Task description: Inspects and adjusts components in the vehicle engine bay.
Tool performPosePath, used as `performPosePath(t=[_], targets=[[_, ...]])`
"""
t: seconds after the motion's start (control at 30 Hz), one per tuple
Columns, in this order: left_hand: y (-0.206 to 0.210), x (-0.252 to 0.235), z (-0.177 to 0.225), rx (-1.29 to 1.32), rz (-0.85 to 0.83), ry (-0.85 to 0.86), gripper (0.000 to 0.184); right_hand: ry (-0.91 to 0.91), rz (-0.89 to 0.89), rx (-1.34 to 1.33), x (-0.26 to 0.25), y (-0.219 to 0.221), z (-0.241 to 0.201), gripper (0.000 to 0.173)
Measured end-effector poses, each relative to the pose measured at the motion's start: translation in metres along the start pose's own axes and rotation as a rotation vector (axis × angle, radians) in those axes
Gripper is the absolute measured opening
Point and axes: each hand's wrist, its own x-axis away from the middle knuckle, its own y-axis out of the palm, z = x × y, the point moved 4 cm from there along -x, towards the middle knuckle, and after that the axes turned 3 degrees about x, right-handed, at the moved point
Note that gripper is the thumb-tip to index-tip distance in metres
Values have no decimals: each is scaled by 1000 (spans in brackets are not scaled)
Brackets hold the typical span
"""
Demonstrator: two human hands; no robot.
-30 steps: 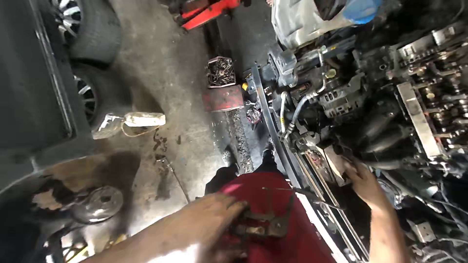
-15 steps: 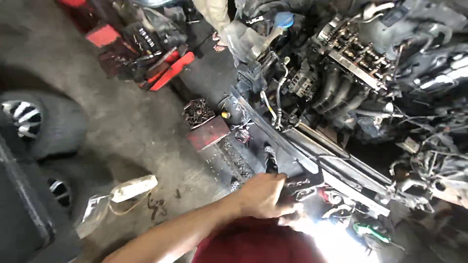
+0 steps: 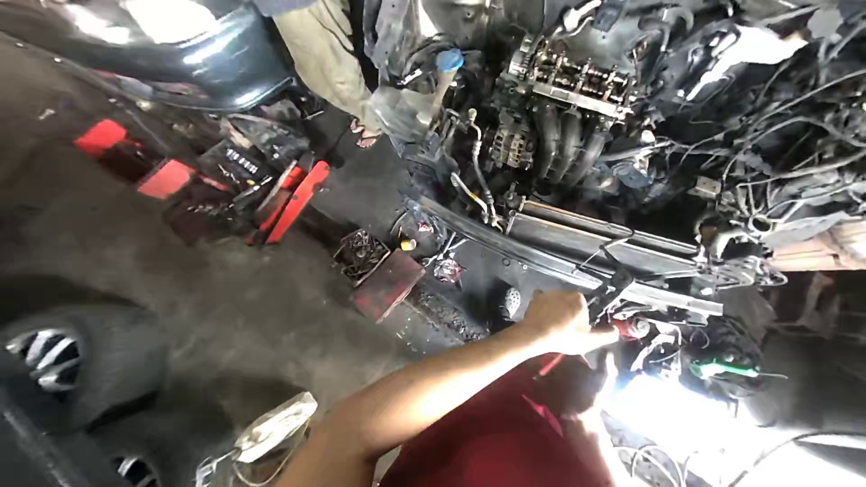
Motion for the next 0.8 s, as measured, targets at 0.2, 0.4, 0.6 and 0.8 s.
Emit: performPosePath(t=[0.2, 0.4, 0.6, 0.8], targets=[[33, -28, 15, -44, -86, 16, 73, -64, 708, 118, -1, 20, -48, 75], [22, -38, 11, -130, -295, 198, 70, -146, 545, -103, 16, -44, -41, 69], [-117, -90, -75, 210, 104, 56, 38, -165, 244, -234, -9, -51, -54, 88], [-215, -223, -153, 384, 630, -256, 32, -196, 211, -407, -19, -47, -67, 85]])
